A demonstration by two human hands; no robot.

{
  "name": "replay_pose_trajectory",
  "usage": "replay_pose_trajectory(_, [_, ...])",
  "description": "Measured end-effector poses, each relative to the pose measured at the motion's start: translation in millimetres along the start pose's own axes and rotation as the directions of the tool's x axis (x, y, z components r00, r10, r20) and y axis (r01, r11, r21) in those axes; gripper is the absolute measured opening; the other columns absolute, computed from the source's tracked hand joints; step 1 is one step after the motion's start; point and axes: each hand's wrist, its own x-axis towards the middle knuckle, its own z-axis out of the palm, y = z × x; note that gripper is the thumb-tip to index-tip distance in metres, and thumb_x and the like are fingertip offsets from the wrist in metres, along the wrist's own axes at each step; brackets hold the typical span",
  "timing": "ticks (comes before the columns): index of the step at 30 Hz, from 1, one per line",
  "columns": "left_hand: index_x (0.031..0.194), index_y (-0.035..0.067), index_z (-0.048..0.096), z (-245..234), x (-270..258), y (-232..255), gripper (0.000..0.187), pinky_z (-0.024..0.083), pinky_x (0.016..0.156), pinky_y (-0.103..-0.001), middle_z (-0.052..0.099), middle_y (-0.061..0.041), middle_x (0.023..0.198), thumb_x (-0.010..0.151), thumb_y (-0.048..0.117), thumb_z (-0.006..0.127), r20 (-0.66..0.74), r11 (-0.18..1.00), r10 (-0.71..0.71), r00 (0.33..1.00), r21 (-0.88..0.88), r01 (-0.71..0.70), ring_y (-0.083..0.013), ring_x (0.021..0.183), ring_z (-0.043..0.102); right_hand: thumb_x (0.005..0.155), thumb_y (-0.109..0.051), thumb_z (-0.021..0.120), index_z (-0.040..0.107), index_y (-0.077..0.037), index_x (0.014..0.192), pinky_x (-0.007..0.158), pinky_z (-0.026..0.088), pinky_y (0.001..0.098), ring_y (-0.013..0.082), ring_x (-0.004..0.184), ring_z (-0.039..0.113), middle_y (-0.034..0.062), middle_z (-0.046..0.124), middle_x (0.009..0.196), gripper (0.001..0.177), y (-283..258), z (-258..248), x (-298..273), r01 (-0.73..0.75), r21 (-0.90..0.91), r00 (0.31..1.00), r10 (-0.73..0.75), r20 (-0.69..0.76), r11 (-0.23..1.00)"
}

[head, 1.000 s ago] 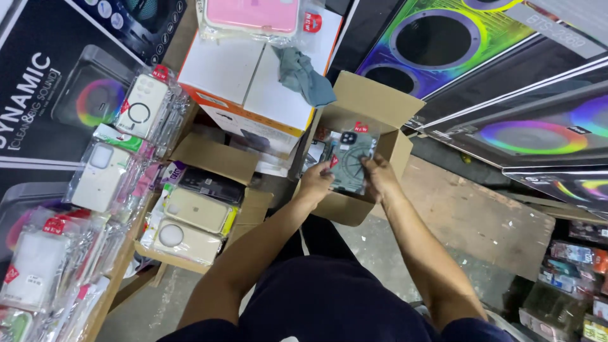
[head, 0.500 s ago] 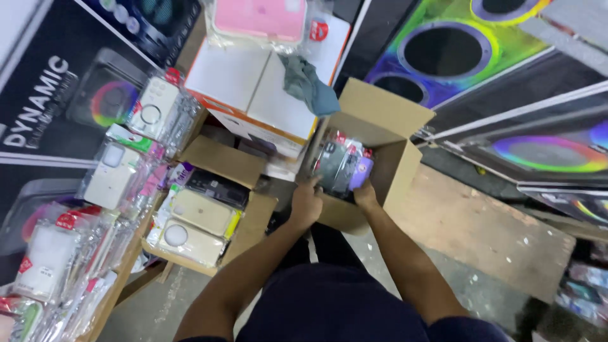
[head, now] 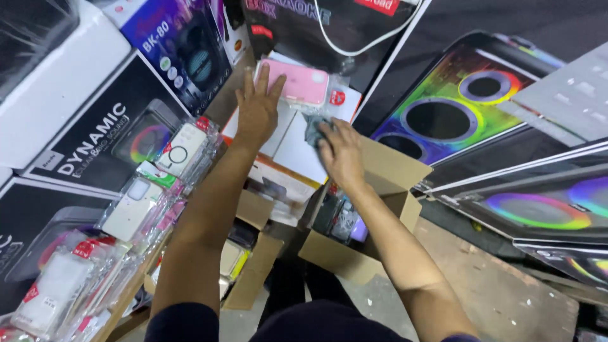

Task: The person is picking up various mobile phone cases and placing them into a cardboard shipping box.

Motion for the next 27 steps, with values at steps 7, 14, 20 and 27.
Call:
replay_pose_trajectory(7, [0.132,0.030,0.071,23,18,-35,0.044,0.060,0.082,-0.052,0.062,-0.013,0.134,0.092,0.011,0.070,0.029,0.994,0.091,0.995,0.053,-0.092,-0.0385,0.114,0.066,0.090,-0.013,0.067,0.072,-0.015,0.127,0.106,0.045,0.0480,0.0412,0.131,0.055,0.0200,0.061,0.137,0.037,8,49,-13,0.110,-0.251,0.974,-0.055,0.218,0.962])
replay_pose_trajectory(14, [0.121,0.027,0.077,67,2,-41,0.026,0.056,0.084,-0.044,0.067,-0.008,0.121,0.097,0.027,0.068,-0.138,0.990,0.140,0.980,0.007,-0.141,-0.0308,0.106,0.064,0.096,-0.014,0.064,0.074,-0.020,0.123,0.100,0.051,0.0407,0.0345,0.120,0.062,0.0129,0.068,0.123,0.030,34,46,-21,0.106,-0.318,0.989,-0.067,0.129,0.942])
replay_pose_trajectory(20, [0.120,0.021,0.075,19,-35,5,0.023,0.052,0.089,-0.049,0.066,-0.013,0.110,0.098,0.022,0.068,-0.258,0.989,0.146,0.955,0.044,-0.139,-0.0348,0.102,0.066,0.091,-0.015,0.063,0.073,-0.036,0.121,0.090,0.057,0.0417,0.0324,0.102,0.069,0.0047,0.070,0.110,0.039,43,15,-18,-0.063,-0.279,0.934,0.155,0.320,0.958])
replay_pose_trajectory(27, [0.115,0.016,0.077,-5,-110,40,0.020,0.052,0.085,-0.045,0.067,-0.012,0.106,0.100,0.024,0.067,-0.268,0.990,0.140,0.953,0.019,-0.141,-0.0332,0.099,0.064,0.096,-0.012,0.061,0.074,-0.028,0.126,0.094,0.053,0.0463,0.0360,0.108,0.068,0.0085,0.071,0.112,0.037,-15,-40,1,-0.255,0.059,0.942,0.234,0.241,0.965])
